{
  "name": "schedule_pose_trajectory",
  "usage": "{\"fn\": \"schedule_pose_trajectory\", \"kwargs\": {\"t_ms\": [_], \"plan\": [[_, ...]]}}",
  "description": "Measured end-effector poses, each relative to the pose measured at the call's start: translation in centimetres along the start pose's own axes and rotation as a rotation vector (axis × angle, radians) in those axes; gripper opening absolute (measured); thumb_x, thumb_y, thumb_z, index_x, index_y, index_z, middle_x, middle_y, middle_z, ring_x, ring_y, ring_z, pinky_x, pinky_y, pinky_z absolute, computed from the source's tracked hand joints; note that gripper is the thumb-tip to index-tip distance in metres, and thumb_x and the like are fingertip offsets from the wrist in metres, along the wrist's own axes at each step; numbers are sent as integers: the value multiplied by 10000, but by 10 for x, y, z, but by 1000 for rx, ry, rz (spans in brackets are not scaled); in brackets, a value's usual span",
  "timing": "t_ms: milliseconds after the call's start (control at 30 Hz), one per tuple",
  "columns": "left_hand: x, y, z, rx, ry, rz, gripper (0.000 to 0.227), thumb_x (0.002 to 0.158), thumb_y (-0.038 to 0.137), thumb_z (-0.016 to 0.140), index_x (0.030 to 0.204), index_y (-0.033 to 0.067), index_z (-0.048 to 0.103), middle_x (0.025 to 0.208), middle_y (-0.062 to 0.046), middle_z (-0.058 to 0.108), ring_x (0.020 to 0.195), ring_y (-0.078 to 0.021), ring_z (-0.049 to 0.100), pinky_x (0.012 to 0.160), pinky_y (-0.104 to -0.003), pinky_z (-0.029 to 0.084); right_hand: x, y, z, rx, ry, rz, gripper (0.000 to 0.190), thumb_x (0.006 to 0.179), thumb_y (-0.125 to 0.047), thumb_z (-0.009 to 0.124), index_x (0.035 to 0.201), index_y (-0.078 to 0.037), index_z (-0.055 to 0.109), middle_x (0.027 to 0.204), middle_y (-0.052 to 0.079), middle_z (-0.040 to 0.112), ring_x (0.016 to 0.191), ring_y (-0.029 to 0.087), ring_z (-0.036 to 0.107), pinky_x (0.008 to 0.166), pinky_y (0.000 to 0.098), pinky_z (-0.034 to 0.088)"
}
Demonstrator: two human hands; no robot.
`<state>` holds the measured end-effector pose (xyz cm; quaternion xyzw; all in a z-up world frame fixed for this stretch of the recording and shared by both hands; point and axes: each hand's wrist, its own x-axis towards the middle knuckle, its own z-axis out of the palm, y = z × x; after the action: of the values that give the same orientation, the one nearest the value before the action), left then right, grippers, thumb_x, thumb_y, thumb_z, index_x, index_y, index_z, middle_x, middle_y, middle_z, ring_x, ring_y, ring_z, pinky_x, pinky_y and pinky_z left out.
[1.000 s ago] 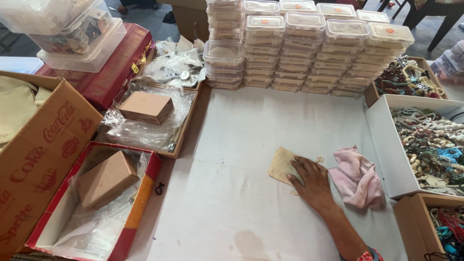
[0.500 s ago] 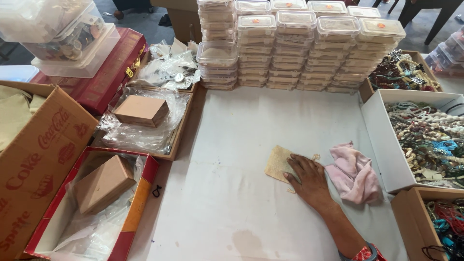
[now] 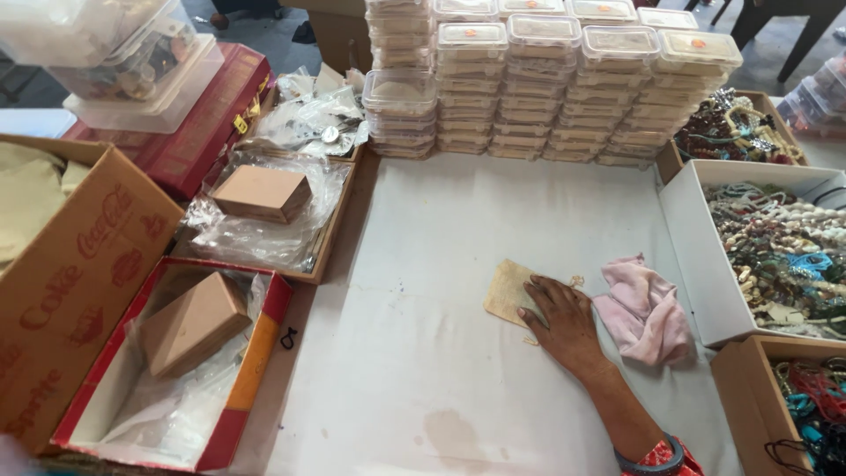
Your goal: The person cleans a blue beaded bracelet with a pink cloth on a white table. They then place the bracelet into a small plastic bag and wrap it in a beige pouch. Finally, they wipe a small plastic container with the cloth.
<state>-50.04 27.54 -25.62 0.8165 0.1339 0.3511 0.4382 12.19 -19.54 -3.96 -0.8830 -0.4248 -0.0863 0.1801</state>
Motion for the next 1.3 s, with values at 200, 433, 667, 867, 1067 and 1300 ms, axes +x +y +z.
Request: {"fn": "schedule_pose_trajectory", "kwargs": {"t_ms": [200,433,667,867,1067,1300], "plan": [[209,134,147,-57,20,-15,98,1022,76,638,1118,58,642,1515,-108,505,1098,-163,673,890,-327,564,-1,4,1,14,15,-4,501,945,-424,598,1354,-134,624,1439,45,557,1366,211,462,1103,453,321],[353,299,321,-531,-159,-585,774,934,229,636,1623,134,296,1049,-133,595,974,-270,683,805,-403,640,-6,34,-58,-130,273,126,473,911,-406,665,1339,-203,641,1433,-11,594,1440,216,449,1166,515,381],[368,281,345,462,-319,15,1122,725,483,873,1562,77,246,1576,-227,302,1418,-423,363,1138,-499,353,-24,91,-69,-59,-96,405,864,738,-412,876,1495,-178,531,1548,225,391,1458,513,316,1018,781,311],[381,250,367,217,-392,-171,1255,618,427,877,1611,81,193,1528,-180,425,1377,-370,465,1141,-411,399,-38,123,-38,-139,131,415,410,898,-164,704,1307,-184,699,1202,139,689,1086,379,655,965,452,539],[368,241,379,312,-467,43,1243,647,497,920,1599,100,226,1446,-185,528,1359,-348,484,1207,-467,274,-17,55,-70,133,528,269,335,922,-80,721,1256,-75,702,1117,180,698,1003,378,689,869,453,547],[365,251,388,381,-488,-11,1256,730,522,866,1613,29,122,1370,-175,571,1358,-307,487,1229,-493,188,69,-33,-28,134,365,80,272,936,-172,737,1204,-128,723,1151,132,714,1050,341,674,895,418,558]]}}
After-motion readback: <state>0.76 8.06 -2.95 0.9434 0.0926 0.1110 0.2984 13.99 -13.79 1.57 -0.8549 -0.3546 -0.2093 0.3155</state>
